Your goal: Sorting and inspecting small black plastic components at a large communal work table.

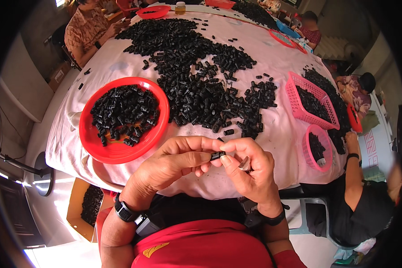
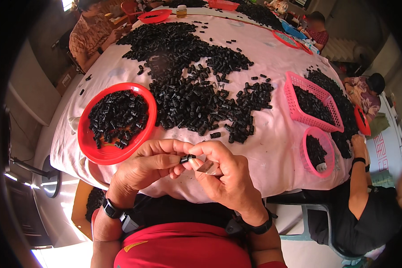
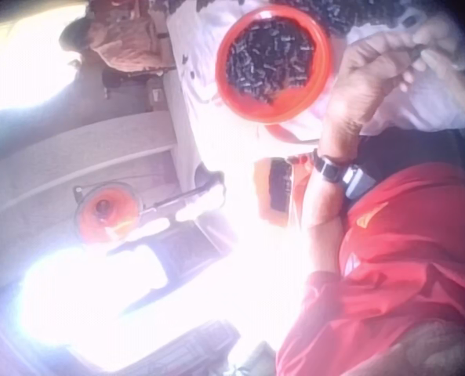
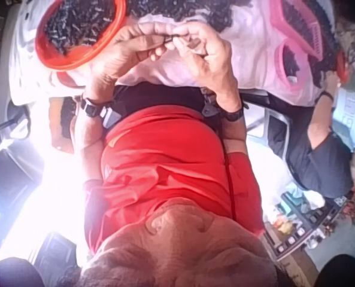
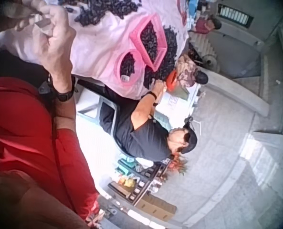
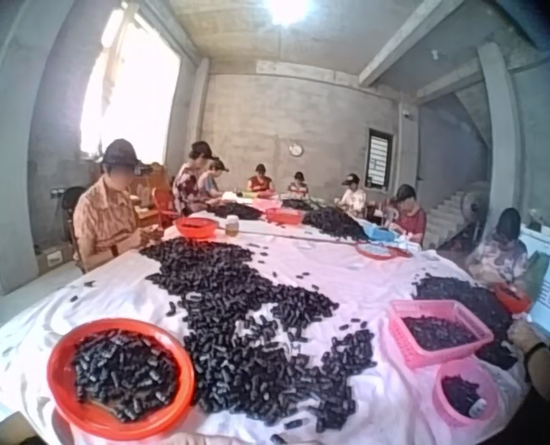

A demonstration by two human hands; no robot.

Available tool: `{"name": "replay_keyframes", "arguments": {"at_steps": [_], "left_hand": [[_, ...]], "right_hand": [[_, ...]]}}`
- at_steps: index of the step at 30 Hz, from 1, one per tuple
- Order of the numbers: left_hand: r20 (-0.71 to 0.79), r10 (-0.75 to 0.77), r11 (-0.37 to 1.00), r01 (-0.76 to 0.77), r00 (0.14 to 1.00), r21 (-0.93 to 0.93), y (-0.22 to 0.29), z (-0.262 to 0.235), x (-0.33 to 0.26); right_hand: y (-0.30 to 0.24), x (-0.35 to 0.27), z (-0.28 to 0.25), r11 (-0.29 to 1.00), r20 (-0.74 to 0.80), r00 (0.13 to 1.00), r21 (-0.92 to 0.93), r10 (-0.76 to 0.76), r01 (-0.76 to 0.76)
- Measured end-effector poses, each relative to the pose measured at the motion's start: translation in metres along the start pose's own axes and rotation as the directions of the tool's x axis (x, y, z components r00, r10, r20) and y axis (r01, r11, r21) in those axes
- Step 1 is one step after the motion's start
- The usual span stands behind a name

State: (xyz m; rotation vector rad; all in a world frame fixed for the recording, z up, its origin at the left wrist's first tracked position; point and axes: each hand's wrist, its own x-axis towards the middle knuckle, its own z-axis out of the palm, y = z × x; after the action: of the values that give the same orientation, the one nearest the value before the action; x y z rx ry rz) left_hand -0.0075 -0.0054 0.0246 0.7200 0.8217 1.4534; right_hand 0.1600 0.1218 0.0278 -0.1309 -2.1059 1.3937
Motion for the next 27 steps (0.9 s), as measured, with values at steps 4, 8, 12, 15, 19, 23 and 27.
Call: {"name": "replay_keyframes", "arguments": {"at_steps": [4, 8, 12, 15, 19, 23, 27], "left_hand": [[-0.029, 0.005, 0.998, -0.007, 1.000, -0.056, 0.000, 0.000, 0.001], [-0.042, 0.010, 0.999, -0.009, 0.999, 0.033, -0.002, -0.001, 0.000], [-0.079, 0.048, 0.994, -0.040, 0.996, 0.104, -0.002, 0.003, 0.001], [-0.075, 0.073, 0.993, -0.066, 0.994, 0.093, -0.001, 0.004, 0.002], [-0.073, 0.095, 0.995, -0.094, 0.993, 0.021, 0.001, 0.004, 0.000], [-0.077, 0.170, 0.985, -0.166, 0.982, 0.056, -0.004, 0.001, 0.003], [-0.042, 0.235, 0.970, -0.231, 0.971, 0.074, -0.006, 0.003, 0.004]], "right_hand": [[0.000, 0.000, -0.001, 1.000, 0.000, 1.000, 0.021, -0.021, 0.021], [-0.006, 0.001, -0.001, 0.997, 0.017, 1.000, -0.072, -0.003, 0.004], [-0.003, 0.002, 0.001, 0.994, -0.021, 0.999, -0.106, -0.042, 0.040], [0.000, 0.001, 0.001, 0.997, -0.044, 0.999, -0.073, -0.018, 0.014], [-0.003, 0.002, 0.001, 0.999, -0.056, 0.998, -0.019, -0.039, 0.038], [-0.005, 0.002, -0.001, 0.995, -0.053, 0.998, -0.099, 0.027, -0.033], [-0.003, 0.003, 0.000, 0.995, -0.066, 0.998, -0.097, -0.023, 0.017]]}}
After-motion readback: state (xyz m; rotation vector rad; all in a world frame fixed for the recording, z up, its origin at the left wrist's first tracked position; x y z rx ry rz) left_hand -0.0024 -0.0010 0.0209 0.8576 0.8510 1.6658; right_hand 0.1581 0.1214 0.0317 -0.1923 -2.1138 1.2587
